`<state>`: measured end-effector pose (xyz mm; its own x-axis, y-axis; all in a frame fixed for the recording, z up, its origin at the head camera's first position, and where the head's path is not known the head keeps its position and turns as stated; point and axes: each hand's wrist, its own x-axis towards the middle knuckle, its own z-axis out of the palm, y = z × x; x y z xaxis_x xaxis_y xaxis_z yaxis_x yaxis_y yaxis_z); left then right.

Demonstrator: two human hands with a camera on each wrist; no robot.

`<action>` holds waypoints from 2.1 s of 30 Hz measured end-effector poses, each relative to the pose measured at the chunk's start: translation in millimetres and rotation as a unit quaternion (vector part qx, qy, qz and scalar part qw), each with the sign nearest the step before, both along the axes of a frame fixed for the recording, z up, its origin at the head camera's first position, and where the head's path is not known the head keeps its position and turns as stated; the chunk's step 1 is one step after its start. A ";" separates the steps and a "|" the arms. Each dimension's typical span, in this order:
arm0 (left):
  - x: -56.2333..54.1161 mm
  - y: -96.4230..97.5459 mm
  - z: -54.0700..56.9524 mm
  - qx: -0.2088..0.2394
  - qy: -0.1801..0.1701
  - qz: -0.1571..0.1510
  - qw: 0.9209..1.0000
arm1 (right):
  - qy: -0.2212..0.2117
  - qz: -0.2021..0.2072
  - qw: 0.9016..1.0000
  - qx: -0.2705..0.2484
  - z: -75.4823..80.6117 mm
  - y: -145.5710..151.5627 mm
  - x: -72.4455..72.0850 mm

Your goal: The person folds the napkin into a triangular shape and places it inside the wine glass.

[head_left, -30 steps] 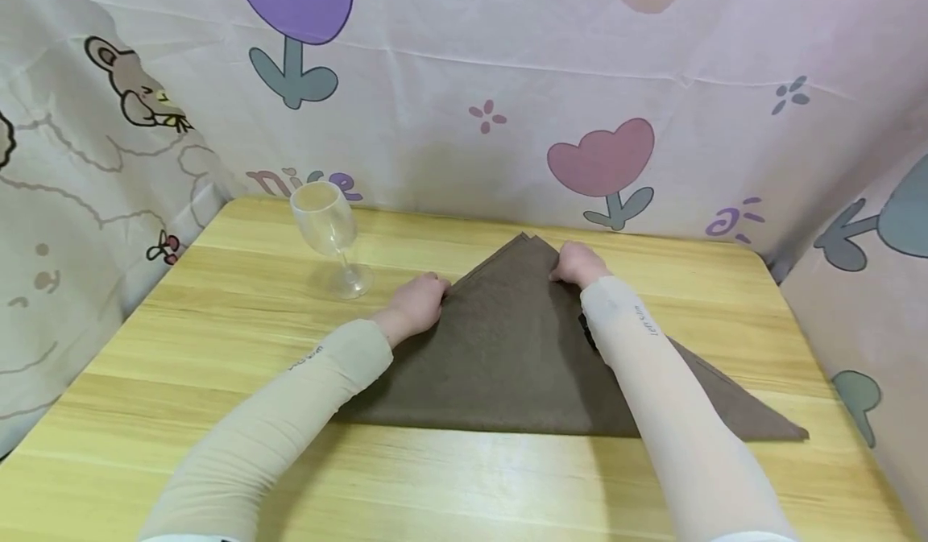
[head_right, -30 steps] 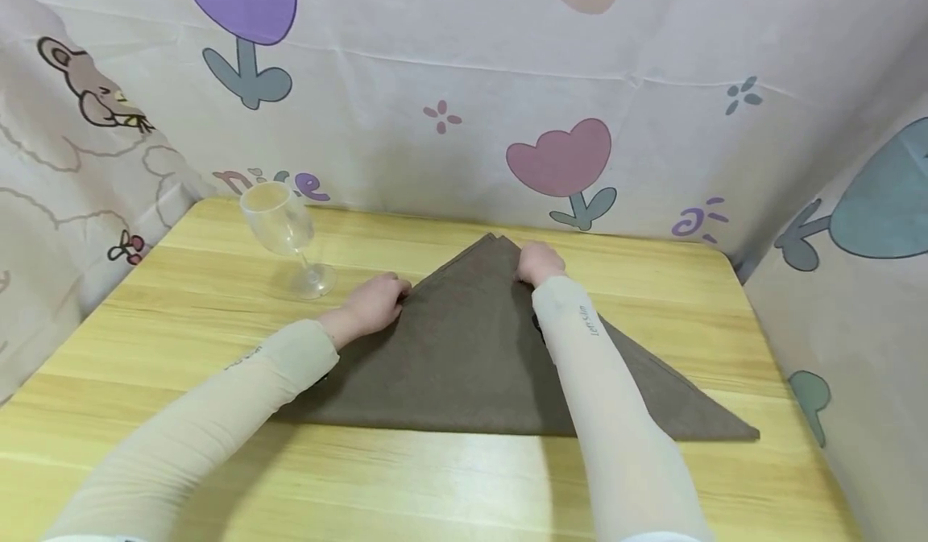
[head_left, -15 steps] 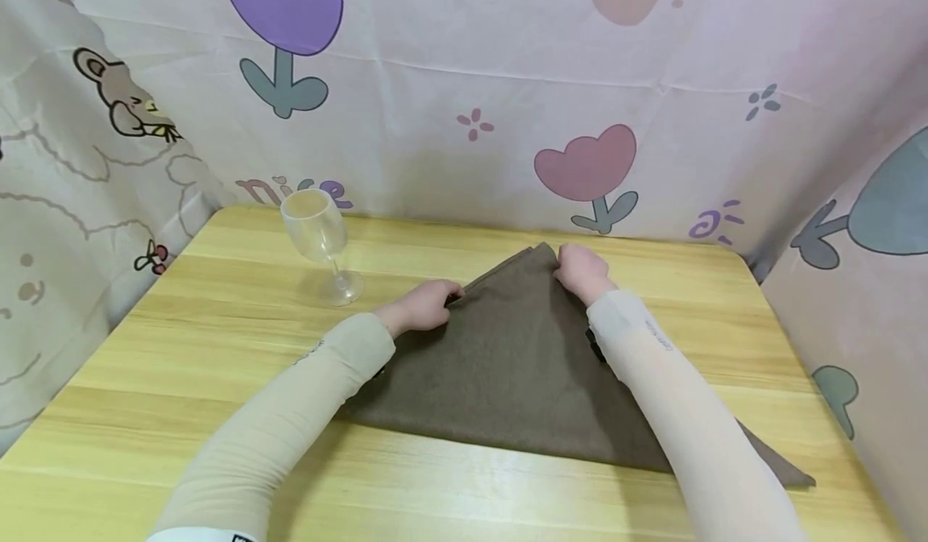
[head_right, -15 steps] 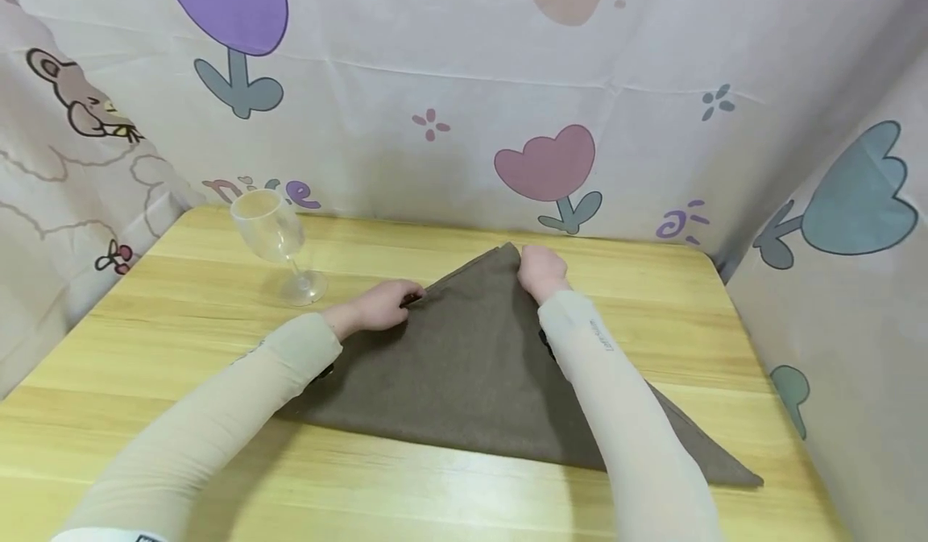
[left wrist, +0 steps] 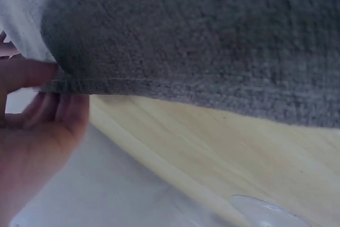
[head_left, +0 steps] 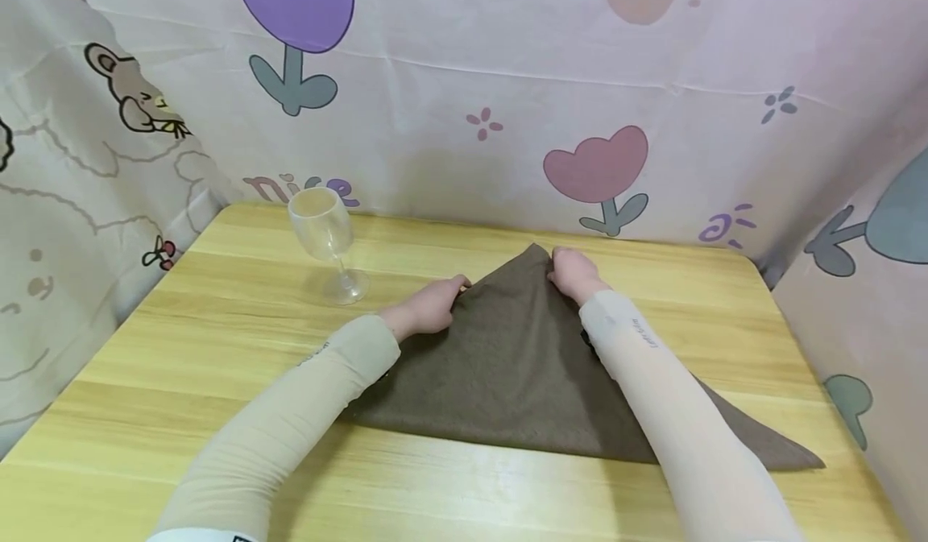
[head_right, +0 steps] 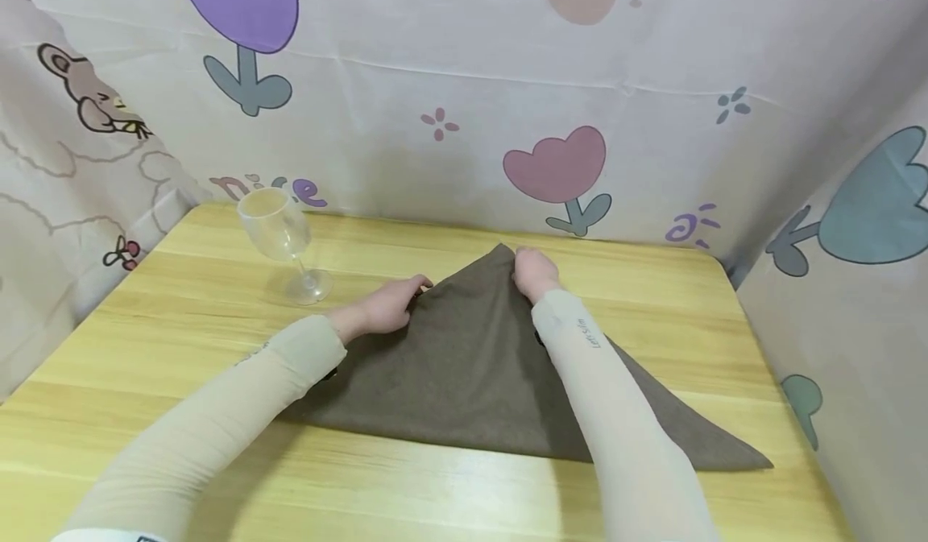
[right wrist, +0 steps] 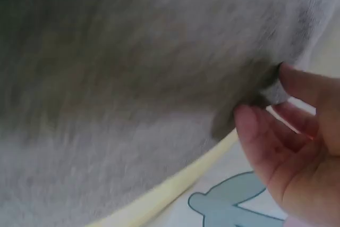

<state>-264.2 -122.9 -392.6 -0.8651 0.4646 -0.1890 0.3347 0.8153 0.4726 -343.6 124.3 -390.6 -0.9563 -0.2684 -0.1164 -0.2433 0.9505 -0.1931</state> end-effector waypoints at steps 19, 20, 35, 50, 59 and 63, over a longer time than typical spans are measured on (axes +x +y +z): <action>5.2 -18.2 8.4 -0.104 -0.007 0.081 0.991 | -0.163 0.125 0.978 -0.027 33.2 67.0 26.5; 5.7 -18.1 8.5 -0.109 -0.008 0.081 0.991 | -0.171 0.121 0.978 -0.012 35.2 70.7 29.6; -1.6 14.6 15.7 -0.133 -0.018 0.117 0.984 | -0.110 0.079 0.991 0.003 24.7 67.8 33.7; -19.9 42.9 12.6 -0.168 -0.019 0.142 0.975 | -0.074 0.025 0.996 0.039 5.8 28.0 12.8; -17.3 48.5 20.2 -0.223 -0.028 0.104 0.969 | -0.057 0.022 0.998 0.002 10.0 13.9 7.0; -15.2 54.5 17.2 -0.208 -0.025 0.108 0.972 | -0.054 0.036 0.997 -0.045 0.6 9.4 0.6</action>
<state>-279.5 -68.3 -375.4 -0.9191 0.1477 -0.3653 0.1200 0.9880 0.0977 -343.0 133.7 -390.0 -0.9174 -0.3500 -0.1893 -0.2836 0.9088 -0.3059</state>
